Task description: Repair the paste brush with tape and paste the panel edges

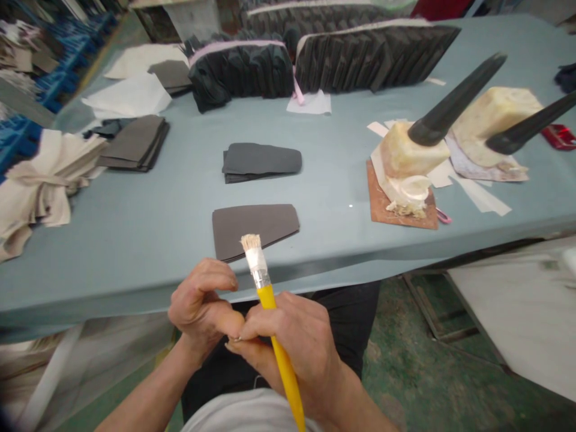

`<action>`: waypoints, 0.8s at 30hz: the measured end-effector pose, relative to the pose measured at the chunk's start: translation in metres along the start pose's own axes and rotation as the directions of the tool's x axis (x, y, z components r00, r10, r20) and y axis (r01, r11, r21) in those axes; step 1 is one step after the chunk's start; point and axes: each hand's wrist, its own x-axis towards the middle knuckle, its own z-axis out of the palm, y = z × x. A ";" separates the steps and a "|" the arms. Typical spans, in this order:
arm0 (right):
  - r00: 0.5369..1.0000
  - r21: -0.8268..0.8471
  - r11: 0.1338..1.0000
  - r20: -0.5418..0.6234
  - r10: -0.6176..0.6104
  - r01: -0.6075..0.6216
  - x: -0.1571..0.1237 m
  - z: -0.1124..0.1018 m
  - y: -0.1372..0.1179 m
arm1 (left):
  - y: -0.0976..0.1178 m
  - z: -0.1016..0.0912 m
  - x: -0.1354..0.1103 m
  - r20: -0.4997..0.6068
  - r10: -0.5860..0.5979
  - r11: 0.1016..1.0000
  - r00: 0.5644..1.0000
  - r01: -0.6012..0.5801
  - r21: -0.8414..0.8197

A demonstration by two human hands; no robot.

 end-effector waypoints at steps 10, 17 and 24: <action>0.991 -0.079 0.993 0.104 -0.082 0.090 -0.005 -0.008 0.005 | -0.001 -0.020 0.030 0.177 0.253 0.954 0.951 -0.276 0.119; 0.978 -0.173 0.969 0.139 -0.154 0.178 -0.007 -0.014 0.003 | -0.002 -0.025 0.037 0.248 0.340 0.918 0.907 -0.377 0.123; 0.957 -0.224 0.947 0.233 -0.176 0.228 -0.004 -0.020 0.001 | 0.002 -0.034 0.048 0.367 0.403 0.886 0.839 -0.458 0.075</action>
